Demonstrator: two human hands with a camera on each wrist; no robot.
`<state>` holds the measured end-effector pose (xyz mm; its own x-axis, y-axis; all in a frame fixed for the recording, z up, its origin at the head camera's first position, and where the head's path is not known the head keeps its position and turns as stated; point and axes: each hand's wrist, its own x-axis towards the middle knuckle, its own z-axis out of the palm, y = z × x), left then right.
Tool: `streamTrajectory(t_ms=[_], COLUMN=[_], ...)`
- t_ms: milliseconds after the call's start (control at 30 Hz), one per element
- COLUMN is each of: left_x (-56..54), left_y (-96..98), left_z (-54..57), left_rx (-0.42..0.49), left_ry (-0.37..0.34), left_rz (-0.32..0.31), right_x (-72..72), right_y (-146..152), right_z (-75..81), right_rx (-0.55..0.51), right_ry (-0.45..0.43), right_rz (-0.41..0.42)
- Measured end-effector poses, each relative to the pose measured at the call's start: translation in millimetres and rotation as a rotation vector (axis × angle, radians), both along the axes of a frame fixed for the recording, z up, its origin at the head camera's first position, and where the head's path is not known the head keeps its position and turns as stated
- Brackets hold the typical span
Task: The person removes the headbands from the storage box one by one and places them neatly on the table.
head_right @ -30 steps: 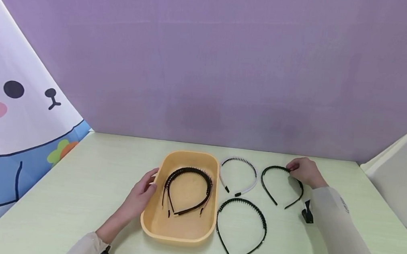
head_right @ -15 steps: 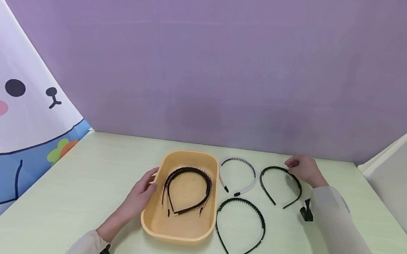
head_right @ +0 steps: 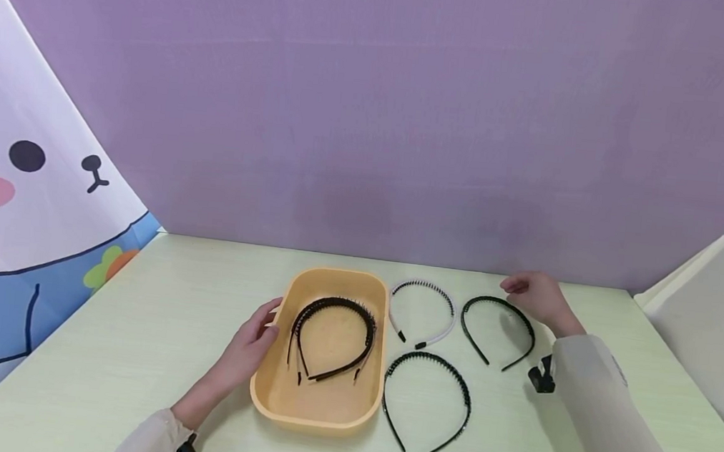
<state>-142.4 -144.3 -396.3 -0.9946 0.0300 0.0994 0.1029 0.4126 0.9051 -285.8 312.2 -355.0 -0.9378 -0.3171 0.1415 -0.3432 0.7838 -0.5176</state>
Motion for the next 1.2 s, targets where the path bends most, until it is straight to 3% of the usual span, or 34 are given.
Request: streamTrajectory(t_ms=[400,800,1200], left_x=[-1.3,-1.4,1.4], left_y=[0.4,0.0,-0.6], left_z=[0.3,-0.5,0.6], left_rx=[-0.009,-0.004,0.015], left_ry=[-0.003,0.0,0.005], left_rz=[0.004,0.002,-0.017], right_x=[15.3,30.1,46.9], right_y=[-15,-33,-51], right_z=[0.3,1.2,5.2], right_rx=[-0.06,-0.034,-0.054], right_ry=[0.015,0.056,0.044], right_rz=[-0.014,-0.028,-0.038])
